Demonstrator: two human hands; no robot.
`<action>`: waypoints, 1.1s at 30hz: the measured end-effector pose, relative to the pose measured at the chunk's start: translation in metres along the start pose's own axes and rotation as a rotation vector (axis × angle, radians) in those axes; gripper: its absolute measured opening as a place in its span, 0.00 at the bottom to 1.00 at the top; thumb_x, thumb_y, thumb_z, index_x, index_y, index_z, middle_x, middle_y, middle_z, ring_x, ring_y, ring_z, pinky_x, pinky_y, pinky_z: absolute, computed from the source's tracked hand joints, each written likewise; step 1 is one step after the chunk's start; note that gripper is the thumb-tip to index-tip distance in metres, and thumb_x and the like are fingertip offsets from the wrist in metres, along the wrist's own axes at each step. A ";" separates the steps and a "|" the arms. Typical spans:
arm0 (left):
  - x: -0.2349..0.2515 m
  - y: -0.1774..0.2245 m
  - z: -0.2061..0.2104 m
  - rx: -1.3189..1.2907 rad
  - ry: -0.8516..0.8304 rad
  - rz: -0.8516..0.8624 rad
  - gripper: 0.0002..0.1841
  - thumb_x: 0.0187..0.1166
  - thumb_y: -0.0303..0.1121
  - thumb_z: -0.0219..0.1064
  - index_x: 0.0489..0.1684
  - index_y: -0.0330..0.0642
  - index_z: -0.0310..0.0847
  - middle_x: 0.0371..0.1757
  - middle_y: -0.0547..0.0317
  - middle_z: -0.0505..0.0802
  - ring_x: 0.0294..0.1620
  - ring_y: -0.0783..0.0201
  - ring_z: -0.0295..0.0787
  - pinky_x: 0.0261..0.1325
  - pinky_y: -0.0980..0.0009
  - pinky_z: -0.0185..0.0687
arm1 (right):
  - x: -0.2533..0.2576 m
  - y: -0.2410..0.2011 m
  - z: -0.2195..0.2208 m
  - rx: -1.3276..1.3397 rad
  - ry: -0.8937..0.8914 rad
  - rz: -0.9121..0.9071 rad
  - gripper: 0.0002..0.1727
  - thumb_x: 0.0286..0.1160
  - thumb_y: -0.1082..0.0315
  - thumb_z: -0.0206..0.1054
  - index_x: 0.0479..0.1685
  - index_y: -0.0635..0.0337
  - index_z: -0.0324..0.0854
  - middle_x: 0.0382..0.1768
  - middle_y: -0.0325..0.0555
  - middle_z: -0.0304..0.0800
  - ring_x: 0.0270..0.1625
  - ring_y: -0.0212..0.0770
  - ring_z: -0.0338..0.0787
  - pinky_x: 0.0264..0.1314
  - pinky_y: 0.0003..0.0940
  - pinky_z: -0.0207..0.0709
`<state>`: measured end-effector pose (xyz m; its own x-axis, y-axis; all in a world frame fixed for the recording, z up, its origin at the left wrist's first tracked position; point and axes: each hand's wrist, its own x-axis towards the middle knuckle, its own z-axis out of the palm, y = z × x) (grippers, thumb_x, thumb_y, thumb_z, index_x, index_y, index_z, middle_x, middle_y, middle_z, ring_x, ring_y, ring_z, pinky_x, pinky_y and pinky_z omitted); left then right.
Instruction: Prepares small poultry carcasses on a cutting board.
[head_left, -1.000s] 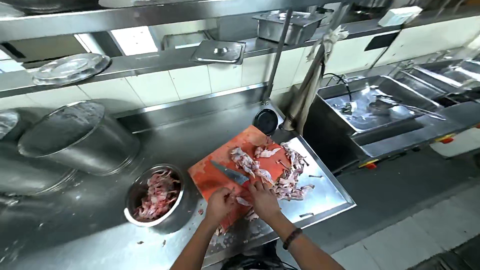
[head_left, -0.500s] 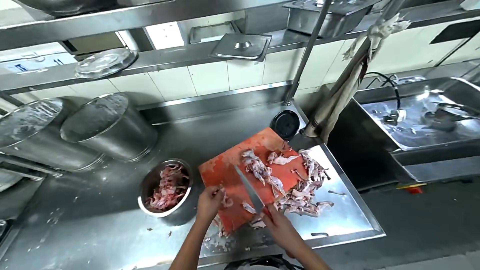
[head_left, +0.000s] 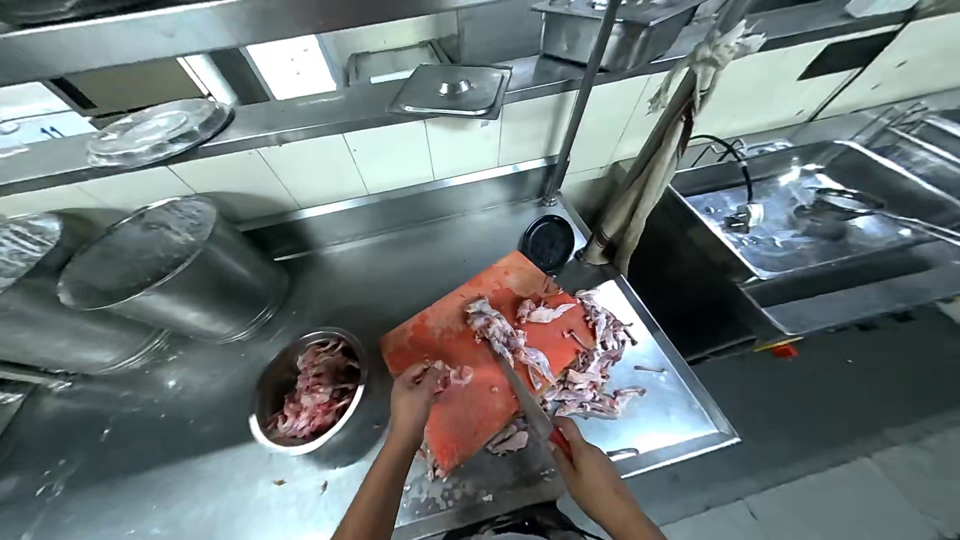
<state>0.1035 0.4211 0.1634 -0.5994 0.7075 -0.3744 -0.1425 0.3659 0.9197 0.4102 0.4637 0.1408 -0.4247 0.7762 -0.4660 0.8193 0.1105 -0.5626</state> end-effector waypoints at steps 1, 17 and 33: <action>0.005 -0.012 0.000 0.100 -0.001 0.003 0.10 0.83 0.36 0.71 0.48 0.38 0.91 0.44 0.52 0.96 0.46 0.59 0.95 0.51 0.57 0.93 | -0.004 -0.005 -0.001 0.005 0.010 -0.008 0.26 0.88 0.55 0.57 0.83 0.50 0.67 0.42 0.56 0.93 0.44 0.57 0.94 0.51 0.59 0.85; -0.001 -0.060 -0.016 0.507 0.046 -0.002 0.11 0.83 0.38 0.66 0.47 0.41 0.91 0.40 0.55 0.96 0.42 0.61 0.94 0.55 0.56 0.89 | -0.006 -0.048 0.047 -0.162 -0.248 -0.083 0.22 0.91 0.57 0.50 0.77 0.55 0.70 0.45 0.59 0.92 0.49 0.61 0.94 0.54 0.61 0.85; -0.005 -0.053 -0.019 0.758 -0.086 0.102 0.13 0.85 0.36 0.62 0.57 0.45 0.90 0.53 0.55 0.96 0.56 0.60 0.93 0.67 0.56 0.85 | -0.025 -0.052 0.037 -0.316 -0.230 0.012 0.22 0.91 0.55 0.49 0.76 0.54 0.71 0.48 0.59 0.92 0.52 0.62 0.94 0.54 0.60 0.85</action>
<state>0.0995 0.3866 0.1188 -0.5133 0.7928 -0.3287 0.5074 0.5892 0.6287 0.3645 0.4155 0.1565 -0.4604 0.6228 -0.6326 0.8877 0.3162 -0.3348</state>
